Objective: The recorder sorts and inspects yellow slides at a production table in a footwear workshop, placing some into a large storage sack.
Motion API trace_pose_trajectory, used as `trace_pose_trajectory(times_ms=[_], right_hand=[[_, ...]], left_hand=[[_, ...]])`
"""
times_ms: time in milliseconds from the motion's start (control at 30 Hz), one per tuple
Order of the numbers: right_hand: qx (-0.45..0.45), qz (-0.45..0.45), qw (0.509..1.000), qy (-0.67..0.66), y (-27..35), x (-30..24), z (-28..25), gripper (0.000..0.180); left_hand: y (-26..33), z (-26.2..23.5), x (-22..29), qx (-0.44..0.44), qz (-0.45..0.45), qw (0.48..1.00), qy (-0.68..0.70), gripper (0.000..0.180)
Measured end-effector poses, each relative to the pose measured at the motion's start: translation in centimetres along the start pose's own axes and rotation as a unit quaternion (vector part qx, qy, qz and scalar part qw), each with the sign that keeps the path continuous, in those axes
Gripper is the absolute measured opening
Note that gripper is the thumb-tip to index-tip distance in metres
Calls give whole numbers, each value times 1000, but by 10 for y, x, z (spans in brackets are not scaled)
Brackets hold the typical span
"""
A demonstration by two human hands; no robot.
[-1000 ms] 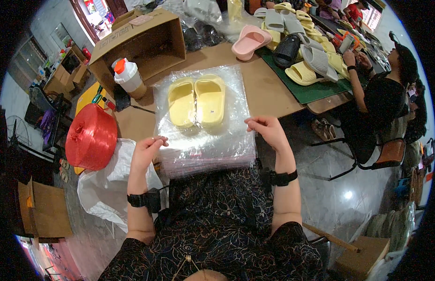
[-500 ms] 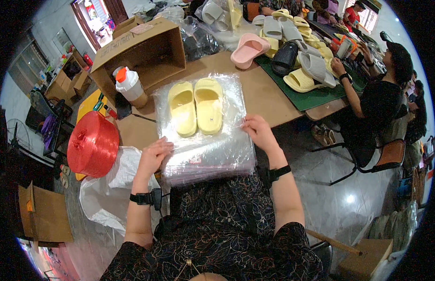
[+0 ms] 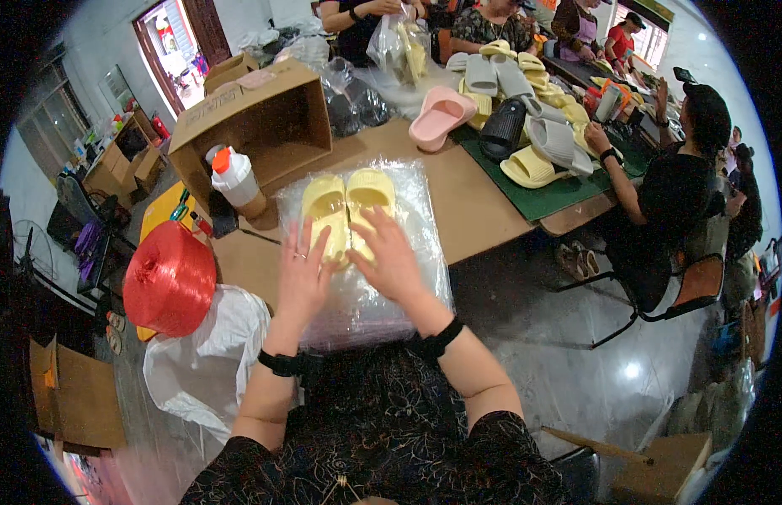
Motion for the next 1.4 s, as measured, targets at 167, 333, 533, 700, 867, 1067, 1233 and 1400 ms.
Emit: trace_pose_trajectory(times_ms=[167, 333, 533, 700, 867, 1067, 1233, 1400], right_hand=[[-60, 54, 983, 168, 29, 24, 51, 73], [-43, 165, 970, 176, 50, 57, 50, 87], [-32, 171, 963, 208, 63, 68, 49, 91], [-46, 168, 959, 224, 60, 58, 49, 90], [-26, 173, 953, 247, 62, 59, 43, 88], [1, 162, 962, 218, 63, 54, 42, 89], [17, 164, 961, 223, 63, 58, 38, 88], [12, 164, 962, 219, 61, 55, 40, 85]], left_hand=[[32, 48, -23, -55, -71, 996, 12, 70], [33, 41, -30, -63, -107, 992, 33, 72], [30, 49, -27, -73, -91, 990, 78, 71], [37, 36, -26, -57, -104, 991, 64, 73], [35, 41, -24, -63, -103, 988, 92, 76], [37, 38, -25, -63, -103, 990, 67, 74], [36, 42, -25, -60, -90, 992, 72, 74], [37, 39, -26, -63, -102, 991, 60, 73]])
Point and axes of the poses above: each hand's wrist, its own y-axis away from the middle knuckle, its own z-axis out of the palm, x = y × z, the point moved 5 cm from there along -y, towards the middle knuckle, and after that the axes turned 12 degrees about y, right-handed, at the moved point
